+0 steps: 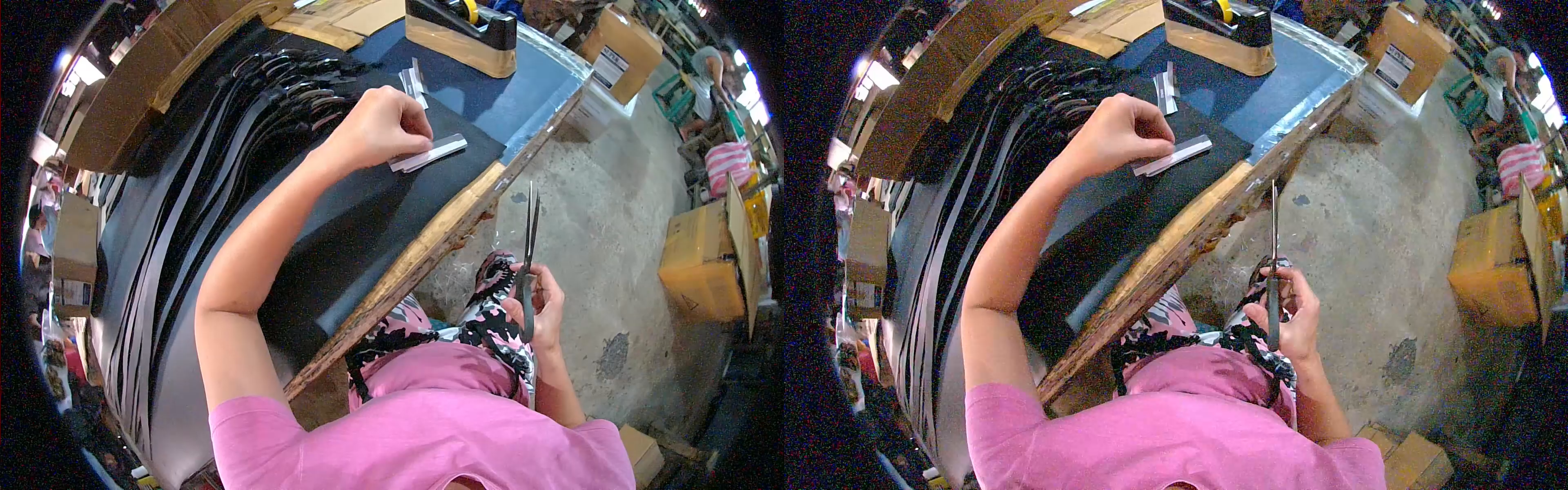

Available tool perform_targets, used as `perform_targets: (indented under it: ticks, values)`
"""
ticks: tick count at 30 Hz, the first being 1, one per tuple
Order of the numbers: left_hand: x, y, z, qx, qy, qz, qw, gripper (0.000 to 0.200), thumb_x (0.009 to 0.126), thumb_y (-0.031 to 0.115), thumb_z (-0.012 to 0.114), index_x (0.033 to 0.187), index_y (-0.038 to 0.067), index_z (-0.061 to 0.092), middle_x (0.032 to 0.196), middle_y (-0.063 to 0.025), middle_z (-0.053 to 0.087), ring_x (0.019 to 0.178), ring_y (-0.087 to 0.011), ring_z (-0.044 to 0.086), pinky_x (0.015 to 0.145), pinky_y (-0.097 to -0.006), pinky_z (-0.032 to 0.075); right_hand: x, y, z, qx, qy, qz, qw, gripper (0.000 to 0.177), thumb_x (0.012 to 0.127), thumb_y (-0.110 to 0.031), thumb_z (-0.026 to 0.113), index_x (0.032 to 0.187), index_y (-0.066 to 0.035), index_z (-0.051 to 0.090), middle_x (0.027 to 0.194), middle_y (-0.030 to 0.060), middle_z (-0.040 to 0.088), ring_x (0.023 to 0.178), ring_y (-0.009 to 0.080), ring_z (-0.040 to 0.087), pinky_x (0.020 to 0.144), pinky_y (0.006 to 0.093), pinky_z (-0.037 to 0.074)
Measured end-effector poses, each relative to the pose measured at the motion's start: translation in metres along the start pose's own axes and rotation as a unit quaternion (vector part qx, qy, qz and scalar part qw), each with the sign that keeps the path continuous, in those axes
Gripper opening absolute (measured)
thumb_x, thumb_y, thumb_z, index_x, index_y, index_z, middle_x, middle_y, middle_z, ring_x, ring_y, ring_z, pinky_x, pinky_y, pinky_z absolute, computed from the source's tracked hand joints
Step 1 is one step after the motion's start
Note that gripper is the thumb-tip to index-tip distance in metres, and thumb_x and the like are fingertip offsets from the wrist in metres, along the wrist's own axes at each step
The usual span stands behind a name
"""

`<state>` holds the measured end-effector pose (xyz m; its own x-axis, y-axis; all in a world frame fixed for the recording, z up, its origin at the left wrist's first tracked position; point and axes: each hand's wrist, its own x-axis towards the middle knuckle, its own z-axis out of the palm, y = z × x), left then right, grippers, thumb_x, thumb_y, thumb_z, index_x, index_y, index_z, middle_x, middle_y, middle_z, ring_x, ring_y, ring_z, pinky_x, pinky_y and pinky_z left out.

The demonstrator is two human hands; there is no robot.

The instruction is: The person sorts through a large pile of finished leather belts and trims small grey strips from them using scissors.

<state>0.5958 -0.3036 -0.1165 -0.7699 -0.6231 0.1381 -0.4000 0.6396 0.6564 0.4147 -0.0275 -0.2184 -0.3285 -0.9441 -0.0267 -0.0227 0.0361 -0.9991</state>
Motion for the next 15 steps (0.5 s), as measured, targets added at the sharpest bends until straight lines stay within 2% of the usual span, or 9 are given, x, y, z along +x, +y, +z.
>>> perform_targets:
  ticks: [4,6,9,15]
  values:
    - [0.002,-0.004,-0.004,-0.013,0.044,-0.013,0.999,0.023,0.071,0.019,0.074,0.081,-0.001,0.069,0.070,-0.0077,0.067,0.062,-0.0098,0.061,0.060,-0.0253,0.049,0.001,-0.001,0.000,-0.008,-0.004,-0.003,1.000,0.054,0.068,-0.023,0.082,0.110,-0.002,0.055,0.068,-0.0003,0.057,0.061,0.0066,0.055,0.055,0.0193,0.042]
    - [0.003,-0.001,-0.008,0.007,-0.003,-0.020,1.000,0.029,0.070,0.023,0.076,0.083,-0.002,0.069,0.071,-0.0081,0.067,0.064,-0.0105,0.061,0.061,-0.0251,0.049,0.001,-0.002,0.001,-0.011,-0.007,-0.001,1.000,0.053,0.069,-0.022,0.082,0.110,-0.002,0.055,0.068,-0.0001,0.057,0.061,0.0068,0.055,0.055,0.0194,0.042]
    - [0.003,-0.001,-0.004,0.055,-0.012,0.030,0.998,0.034,0.067,0.026,0.078,0.084,-0.002,0.069,0.070,-0.0084,0.066,0.063,-0.0120,0.062,0.061,-0.0256,0.049,0.001,-0.005,0.003,-0.011,-0.010,0.002,1.000,0.053,0.069,-0.022,0.082,0.110,-0.001,0.055,0.068,0.0006,0.057,0.061,0.0076,0.056,0.055,0.0199,0.042]
    - [0.004,-0.001,0.003,0.046,-0.026,0.020,0.998,0.034,0.063,0.026,0.080,0.083,0.000,0.069,0.068,-0.0079,0.065,0.062,-0.0132,0.061,0.059,-0.0266,0.048,0.001,-0.006,0.004,-0.001,-0.015,0.002,1.000,0.055,0.069,-0.023,0.082,0.111,-0.001,0.054,0.069,0.0018,0.058,0.061,0.0085,0.057,0.055,0.0209,0.043]
